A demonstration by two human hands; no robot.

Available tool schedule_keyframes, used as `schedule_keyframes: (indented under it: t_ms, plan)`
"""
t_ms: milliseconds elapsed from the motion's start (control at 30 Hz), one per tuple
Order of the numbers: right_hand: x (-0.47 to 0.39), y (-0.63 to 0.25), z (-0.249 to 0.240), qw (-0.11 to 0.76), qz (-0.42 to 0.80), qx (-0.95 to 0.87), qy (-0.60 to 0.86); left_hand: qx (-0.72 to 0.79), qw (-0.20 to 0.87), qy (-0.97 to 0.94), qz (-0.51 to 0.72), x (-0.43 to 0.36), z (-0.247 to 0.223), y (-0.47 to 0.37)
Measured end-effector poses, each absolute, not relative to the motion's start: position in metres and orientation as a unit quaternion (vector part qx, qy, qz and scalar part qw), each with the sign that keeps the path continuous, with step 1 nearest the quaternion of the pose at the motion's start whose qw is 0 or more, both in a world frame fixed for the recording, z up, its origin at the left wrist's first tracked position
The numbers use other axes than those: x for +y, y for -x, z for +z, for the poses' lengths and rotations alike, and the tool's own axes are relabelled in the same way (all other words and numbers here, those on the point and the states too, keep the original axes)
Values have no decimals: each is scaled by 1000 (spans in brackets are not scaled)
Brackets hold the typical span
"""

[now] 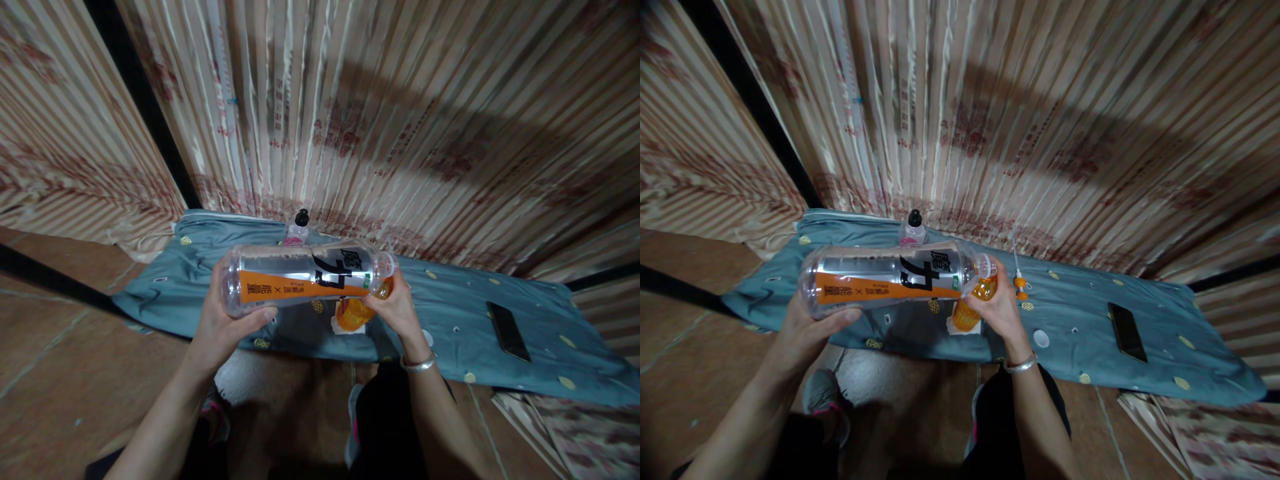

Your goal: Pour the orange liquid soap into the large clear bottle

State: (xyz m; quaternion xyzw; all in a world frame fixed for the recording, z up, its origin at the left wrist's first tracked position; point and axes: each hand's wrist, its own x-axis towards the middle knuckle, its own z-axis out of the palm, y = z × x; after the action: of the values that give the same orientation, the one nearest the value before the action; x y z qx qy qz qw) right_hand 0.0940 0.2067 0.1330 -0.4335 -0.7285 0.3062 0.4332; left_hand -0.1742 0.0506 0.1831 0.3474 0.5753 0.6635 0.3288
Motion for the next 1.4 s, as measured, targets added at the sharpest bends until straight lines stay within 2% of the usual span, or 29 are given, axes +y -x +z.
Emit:
schedule_keyframes:
  t_ms: [1400]
  plan:
    - [207, -94, 135, 431, 316, -723, 438, 558, 302, -365, 682, 57, 180, 176]
